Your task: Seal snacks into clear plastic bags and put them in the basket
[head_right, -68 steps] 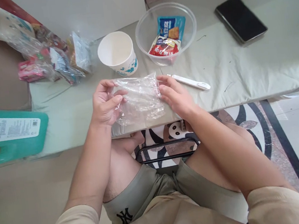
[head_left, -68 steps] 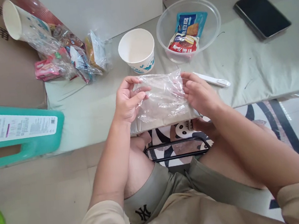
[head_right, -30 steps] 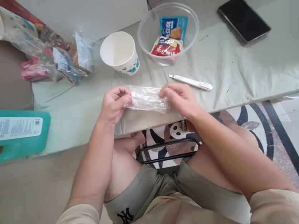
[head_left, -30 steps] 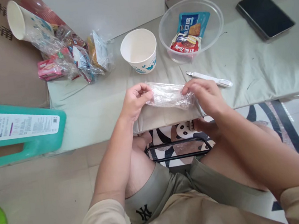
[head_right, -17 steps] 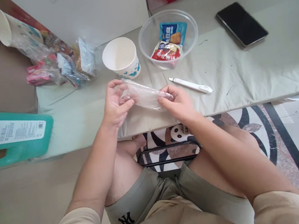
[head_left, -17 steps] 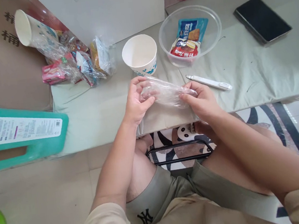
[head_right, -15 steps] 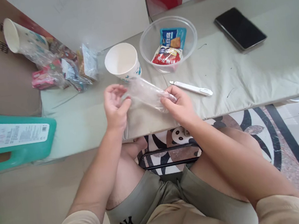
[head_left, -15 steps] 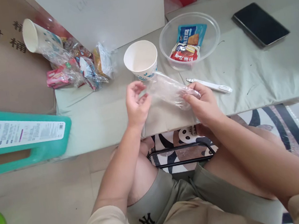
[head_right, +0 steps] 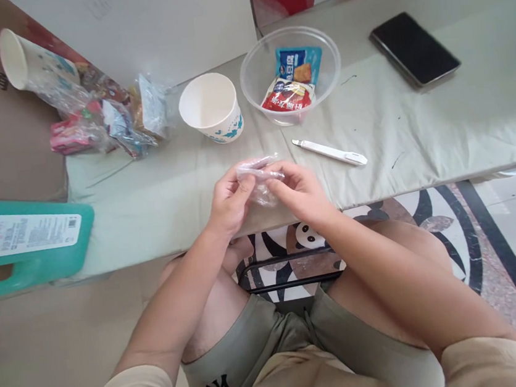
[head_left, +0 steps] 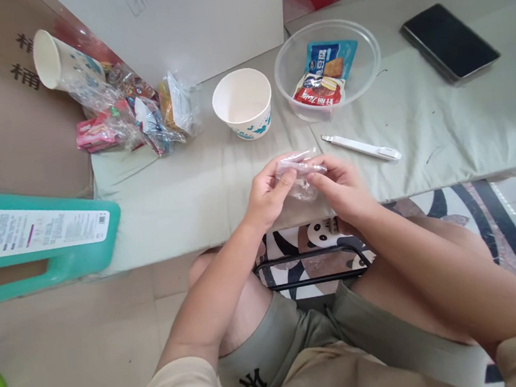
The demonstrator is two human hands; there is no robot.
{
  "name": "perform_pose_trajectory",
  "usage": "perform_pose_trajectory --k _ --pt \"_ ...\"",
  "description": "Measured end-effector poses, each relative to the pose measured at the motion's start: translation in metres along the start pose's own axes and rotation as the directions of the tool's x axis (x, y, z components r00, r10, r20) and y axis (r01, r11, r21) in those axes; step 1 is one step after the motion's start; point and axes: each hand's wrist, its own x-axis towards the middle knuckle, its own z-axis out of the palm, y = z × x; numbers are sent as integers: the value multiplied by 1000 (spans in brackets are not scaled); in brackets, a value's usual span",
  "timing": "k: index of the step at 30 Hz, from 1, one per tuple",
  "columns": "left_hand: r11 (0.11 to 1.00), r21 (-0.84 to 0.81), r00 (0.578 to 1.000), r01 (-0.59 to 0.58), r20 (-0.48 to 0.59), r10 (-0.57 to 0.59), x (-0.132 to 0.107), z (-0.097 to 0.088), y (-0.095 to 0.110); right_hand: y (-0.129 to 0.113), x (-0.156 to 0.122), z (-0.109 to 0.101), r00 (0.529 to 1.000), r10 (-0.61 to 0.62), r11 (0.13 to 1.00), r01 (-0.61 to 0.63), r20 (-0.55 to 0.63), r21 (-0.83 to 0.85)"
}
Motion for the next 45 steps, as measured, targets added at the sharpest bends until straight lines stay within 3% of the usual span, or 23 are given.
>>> perform_pose_trajectory --k 2,4,7,9,12,15,18,24,32,36,42,45 --pt "992 -108 998 60 34 -57 2 -1 2 -1 3 -3 982 -99 984 71 -161 -166" --pt "977 -168 990 133 69 -122 3 -3 3 -3 5 -6 970 -121 973 74 -209 -217" --pt "973 -163 986 163 55 -156 6 -5 5 -7 8 -6 994 -22 986 4 -107 -168" --pt "984 -121 991 128 46 -123 7 -7 5 -10 11 -3 993 -1 986 -17 -114 -165" --pt "994 -48 995 98 14 -97 8 -14 5 -16 15 4 979 -87 978 48 -187 -203" --pt "991 70 993 115 -23 -113 4 -23 9 -24 19 14 979 -180 936 141 -95 -323" --pt "986 135 994 97 -73 -87 -3 -32 16 -29 22 26 995 -100 910 89 -4 -405" --pt "998 28 987 64 -148 -59 -9 -45 15 -23 33 48 991 -84 962 53 -106 -266" --pt "999 -46 938 -14 -346 -3 5 -49 18 -20 46 64 995 -63 902 24 -77 -430" --pt "998 44 943 -41 -327 53 15 -45 15 -16 46 66 995 -51 943 18 -91 -332" --pt "995 -95 944 -25 -329 -8 25 -39 15 -11 54 55 997 -66 986 59 -43 -154" --pt "992 -113 977 51 -202 -74 28 -37 18 -14 57 48 993 -98 978 83 -71 -190"
